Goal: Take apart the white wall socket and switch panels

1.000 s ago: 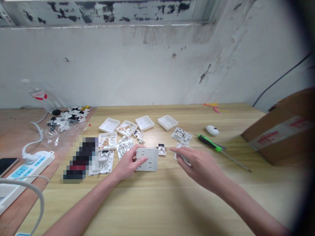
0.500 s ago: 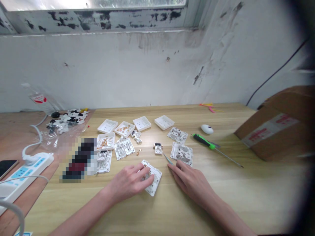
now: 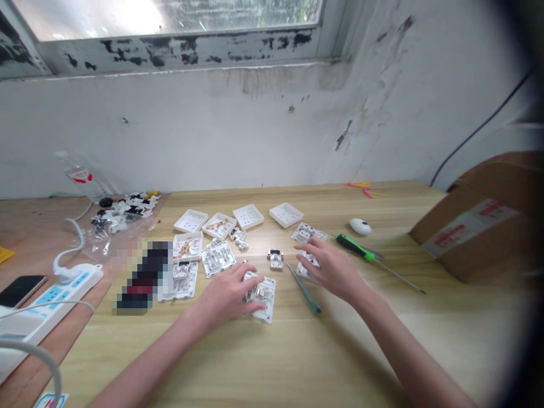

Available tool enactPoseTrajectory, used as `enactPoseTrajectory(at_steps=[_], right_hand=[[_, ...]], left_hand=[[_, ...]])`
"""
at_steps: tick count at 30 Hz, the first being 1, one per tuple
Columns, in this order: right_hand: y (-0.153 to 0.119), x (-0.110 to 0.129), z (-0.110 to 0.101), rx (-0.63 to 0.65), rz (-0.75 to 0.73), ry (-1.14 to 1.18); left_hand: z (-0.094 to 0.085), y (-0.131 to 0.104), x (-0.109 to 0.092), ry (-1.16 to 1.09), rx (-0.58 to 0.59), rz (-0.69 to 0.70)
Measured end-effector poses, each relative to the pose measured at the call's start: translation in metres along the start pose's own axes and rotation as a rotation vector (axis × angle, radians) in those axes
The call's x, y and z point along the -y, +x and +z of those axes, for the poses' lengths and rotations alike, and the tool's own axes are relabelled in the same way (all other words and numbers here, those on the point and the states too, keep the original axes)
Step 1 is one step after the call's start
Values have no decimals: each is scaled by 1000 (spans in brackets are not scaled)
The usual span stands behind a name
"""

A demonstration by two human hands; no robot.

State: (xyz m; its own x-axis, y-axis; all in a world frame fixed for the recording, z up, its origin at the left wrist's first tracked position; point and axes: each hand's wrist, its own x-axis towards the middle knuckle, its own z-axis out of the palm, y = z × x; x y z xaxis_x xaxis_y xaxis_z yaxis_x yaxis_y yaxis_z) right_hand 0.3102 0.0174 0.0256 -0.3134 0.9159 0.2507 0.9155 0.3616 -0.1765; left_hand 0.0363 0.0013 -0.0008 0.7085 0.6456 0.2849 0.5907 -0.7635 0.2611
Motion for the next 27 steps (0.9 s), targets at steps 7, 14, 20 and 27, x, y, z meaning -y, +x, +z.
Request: enactPoseTrajectory(at_steps=[7,14,20,27], right_hand=[[-44,-54,-21,-81,298,-30],[-106,-103,-6,-174,450,49],[-106,-84,3,-271,356,228],[-62,-3,-7,-275,176,619]], left_hand=[[11,65,17,-76,5,-84],[29,96,26,-88,108,-31],[24,93,31,-117,108,-31],[5,70,20,-248,-82,10]])
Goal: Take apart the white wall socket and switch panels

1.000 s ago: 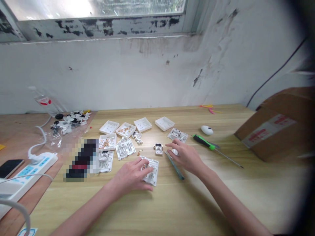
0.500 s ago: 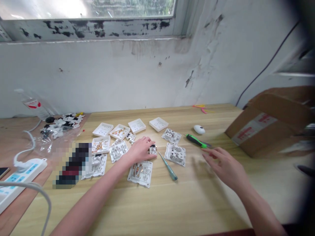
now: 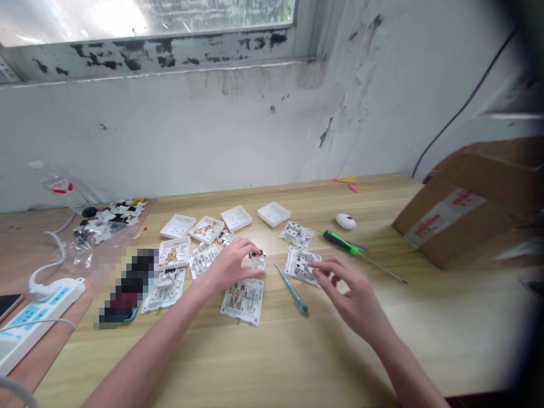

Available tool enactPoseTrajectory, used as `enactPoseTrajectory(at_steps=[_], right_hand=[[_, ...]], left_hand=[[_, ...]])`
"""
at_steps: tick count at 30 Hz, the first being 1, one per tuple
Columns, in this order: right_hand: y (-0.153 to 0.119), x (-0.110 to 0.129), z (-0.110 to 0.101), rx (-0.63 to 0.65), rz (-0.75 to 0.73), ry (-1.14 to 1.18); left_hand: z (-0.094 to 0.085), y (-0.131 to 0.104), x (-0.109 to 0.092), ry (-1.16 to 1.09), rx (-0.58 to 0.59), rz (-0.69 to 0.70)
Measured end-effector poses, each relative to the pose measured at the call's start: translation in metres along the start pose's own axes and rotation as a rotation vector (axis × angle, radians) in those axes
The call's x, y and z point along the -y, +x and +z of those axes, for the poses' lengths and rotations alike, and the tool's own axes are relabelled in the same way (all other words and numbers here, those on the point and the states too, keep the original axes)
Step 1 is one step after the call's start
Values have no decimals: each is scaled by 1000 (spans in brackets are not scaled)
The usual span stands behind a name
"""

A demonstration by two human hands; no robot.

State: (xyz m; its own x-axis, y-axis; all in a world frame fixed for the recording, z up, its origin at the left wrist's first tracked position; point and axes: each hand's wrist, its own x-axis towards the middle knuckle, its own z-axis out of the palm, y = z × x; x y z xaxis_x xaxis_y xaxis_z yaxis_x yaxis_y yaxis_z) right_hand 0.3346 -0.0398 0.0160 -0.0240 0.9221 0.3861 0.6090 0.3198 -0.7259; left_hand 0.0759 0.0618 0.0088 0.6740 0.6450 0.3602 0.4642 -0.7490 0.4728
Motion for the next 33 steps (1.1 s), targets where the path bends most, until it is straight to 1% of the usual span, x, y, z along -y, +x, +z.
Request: enactPoseTrajectory(at_steps=[3,5,8,11,14,17,20,22,24,26,29,33], right_hand=[[8,19,27,86,103,218],[13,27,46,129,239,429],[16,38,68,150,428,800],[17,49,80,153,547,1079],[15,56,86,154,596,1226],[12,58,89,128,544,1232],[12,59,92,89,428,1121],[14,59,93,92,360,1044],[16,59,96,122,313,992],[17,56,100,130,278,960],[17,51,106,104,241,922],[12,45,108,139,231,836]], left_hand=[[-9,-11,-9,-43,-100,37],[-15,-18,-16,-75,-166,37],[-19,-26,-25,-136,-232,38],[-20,-32,-29,-197,-272,54],[-18,-35,-31,-245,-306,41],[-16,-35,-31,-326,-333,-24],[-12,-33,-31,-495,-357,-149],[-10,-32,-31,-621,-370,-230],[-7,-31,-32,-721,-371,-298],[-7,-31,-32,-798,-338,-359],[-7,-34,-32,-890,-241,-420],[-5,-44,-27,-930,-163,-470]])
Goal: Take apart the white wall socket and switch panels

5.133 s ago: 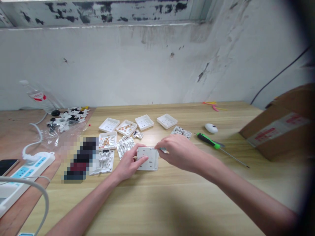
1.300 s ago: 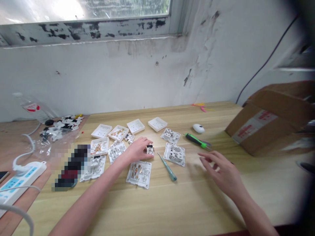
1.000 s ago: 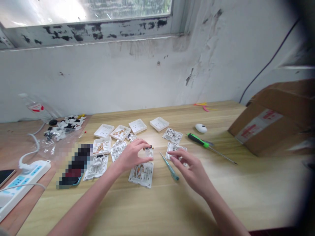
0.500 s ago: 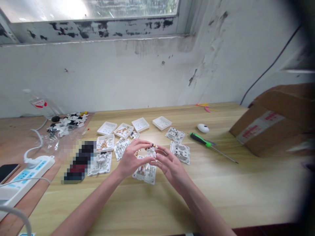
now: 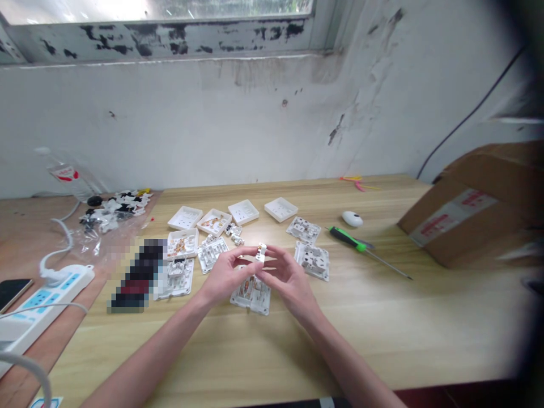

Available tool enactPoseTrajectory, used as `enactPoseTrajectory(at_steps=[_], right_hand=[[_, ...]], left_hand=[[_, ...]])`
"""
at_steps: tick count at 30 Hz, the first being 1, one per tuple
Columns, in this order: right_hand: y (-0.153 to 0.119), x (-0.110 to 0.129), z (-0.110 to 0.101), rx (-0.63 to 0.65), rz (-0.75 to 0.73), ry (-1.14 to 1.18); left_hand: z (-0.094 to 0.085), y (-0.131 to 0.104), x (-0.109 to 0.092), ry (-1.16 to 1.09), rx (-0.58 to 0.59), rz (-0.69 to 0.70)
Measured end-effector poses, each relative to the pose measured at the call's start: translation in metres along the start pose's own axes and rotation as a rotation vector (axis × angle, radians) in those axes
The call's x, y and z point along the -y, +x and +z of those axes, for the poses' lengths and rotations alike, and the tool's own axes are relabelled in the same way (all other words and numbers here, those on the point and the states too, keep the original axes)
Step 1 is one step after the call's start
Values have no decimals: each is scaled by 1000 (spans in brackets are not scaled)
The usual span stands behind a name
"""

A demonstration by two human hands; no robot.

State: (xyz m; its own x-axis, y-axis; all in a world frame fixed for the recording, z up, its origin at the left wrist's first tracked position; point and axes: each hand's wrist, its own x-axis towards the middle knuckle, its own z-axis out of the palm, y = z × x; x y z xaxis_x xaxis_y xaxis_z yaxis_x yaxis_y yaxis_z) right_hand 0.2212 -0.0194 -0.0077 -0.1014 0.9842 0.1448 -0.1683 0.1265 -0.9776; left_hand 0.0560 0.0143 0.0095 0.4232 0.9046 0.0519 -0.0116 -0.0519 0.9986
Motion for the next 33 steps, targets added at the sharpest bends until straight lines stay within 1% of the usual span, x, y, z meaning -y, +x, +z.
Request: enactPoseTrajectory(at_steps=[4,6,10,15,19,22,25,27,30,33], right_hand=[[-4,-2,-3,12,46,-183],[-4,-2,-5,10,54,-285],[0,-6,-9,27,46,-423],[7,-7,-14,50,-32,-608],[14,0,-21,79,-47,-644],[24,8,-33,89,-92,-768],[38,13,-47,80,-128,-913],[46,15,-53,83,-136,-950],[50,16,-55,121,-151,-973],[48,16,-53,143,-153,-973]], left_hand=[[-5,-9,11,53,50,-43],[-6,-11,16,101,49,-38],[-8,-10,21,220,35,40],[-15,-5,26,401,26,109],[-18,-6,26,498,48,176],[-20,-6,25,561,59,229],[-21,-6,23,600,42,256],[-23,-4,22,629,30,270],[-26,-1,19,670,19,283],[-30,2,18,706,14,296]])
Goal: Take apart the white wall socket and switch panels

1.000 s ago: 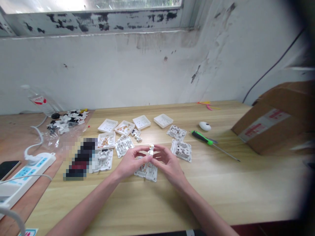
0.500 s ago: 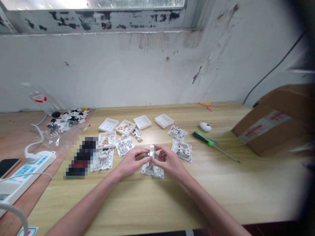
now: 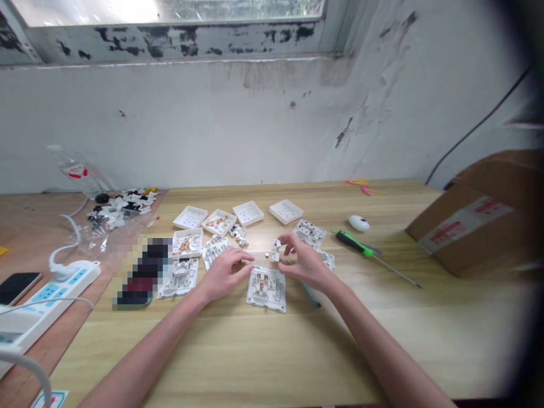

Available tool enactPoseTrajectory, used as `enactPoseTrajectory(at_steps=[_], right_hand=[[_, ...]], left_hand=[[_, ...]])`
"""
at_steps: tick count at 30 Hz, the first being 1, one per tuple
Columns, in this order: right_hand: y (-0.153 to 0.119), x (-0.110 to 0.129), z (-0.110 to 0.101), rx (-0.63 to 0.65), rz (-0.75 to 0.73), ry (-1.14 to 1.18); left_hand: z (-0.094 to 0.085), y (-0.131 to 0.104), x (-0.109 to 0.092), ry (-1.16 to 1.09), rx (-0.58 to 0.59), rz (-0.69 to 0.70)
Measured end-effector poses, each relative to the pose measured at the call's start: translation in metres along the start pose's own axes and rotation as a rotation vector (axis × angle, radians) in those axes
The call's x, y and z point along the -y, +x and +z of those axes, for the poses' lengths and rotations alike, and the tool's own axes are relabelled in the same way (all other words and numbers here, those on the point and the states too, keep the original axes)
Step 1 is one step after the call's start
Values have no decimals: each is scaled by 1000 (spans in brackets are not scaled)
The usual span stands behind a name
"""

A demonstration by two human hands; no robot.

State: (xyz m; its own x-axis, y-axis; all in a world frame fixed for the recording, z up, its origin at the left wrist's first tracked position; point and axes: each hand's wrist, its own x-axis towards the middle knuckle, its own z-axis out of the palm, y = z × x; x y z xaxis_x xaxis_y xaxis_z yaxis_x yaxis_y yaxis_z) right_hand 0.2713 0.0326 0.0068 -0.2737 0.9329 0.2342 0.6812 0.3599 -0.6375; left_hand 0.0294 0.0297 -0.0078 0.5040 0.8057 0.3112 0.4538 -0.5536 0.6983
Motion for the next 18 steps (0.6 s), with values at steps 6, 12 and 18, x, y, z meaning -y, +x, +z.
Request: enactPoseTrajectory(at_steps=[6,12,18], right_hand=[[8,-10,2,-18,9,-39],[35,-30,14,-134,57,-207],[24,-36,-14,-162,56,-341]], left_hand=[[3,14,5,133,34,94],[29,42,13,308,70,103],[38,54,18,279,89,140]])
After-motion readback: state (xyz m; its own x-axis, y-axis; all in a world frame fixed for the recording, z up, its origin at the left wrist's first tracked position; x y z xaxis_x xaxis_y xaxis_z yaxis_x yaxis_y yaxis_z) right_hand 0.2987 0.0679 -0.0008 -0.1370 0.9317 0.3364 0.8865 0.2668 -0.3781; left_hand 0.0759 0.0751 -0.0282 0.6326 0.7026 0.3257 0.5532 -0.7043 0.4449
